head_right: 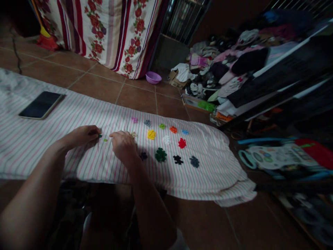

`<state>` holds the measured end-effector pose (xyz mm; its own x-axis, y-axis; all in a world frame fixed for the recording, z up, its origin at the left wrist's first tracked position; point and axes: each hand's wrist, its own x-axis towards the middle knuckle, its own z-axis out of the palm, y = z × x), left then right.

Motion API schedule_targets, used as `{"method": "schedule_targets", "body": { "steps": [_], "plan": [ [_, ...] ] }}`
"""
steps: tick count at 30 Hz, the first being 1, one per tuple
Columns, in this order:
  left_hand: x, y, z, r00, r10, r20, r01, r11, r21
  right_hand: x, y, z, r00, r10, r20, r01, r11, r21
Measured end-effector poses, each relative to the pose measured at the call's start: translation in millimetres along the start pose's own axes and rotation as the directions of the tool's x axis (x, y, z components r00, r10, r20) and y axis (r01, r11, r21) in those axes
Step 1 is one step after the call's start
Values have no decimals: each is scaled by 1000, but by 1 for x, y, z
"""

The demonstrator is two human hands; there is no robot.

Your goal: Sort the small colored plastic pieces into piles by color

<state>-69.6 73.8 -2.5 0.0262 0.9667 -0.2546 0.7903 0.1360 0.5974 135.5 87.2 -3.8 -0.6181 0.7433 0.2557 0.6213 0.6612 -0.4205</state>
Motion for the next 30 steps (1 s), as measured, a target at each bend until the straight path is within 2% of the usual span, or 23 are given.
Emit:
{"method": "schedule_targets", "body": {
  "steps": [6, 13, 20, 26, 30],
  "plan": [
    [-2, -2, -2, 1000, 31, -6, -30, 999, 45, 17, -18, 21, 997, -31, 76, 31, 1000, 1],
    [-6, -1, -5, 999, 22, -43, -16, 991, 132, 33, -34, 35, 977, 140, 160, -126, 988, -94],
    [-8, -5, -9, 1000, 3, -2, -3, 997, 80, 37, -41, 39, 973, 193, 124, -171, 970, -171],
    [-9, -6, -10, 999, 15, 34, -15, 1000, 15, 37, -34, 47, 982, 173, 75, -163, 979, -123],
    [-8, -8, -10, 999, 36, 26, -36, 999, -3, 36, -29, 41, 982, 188, 17, -188, 981, -39]
  ]
}}
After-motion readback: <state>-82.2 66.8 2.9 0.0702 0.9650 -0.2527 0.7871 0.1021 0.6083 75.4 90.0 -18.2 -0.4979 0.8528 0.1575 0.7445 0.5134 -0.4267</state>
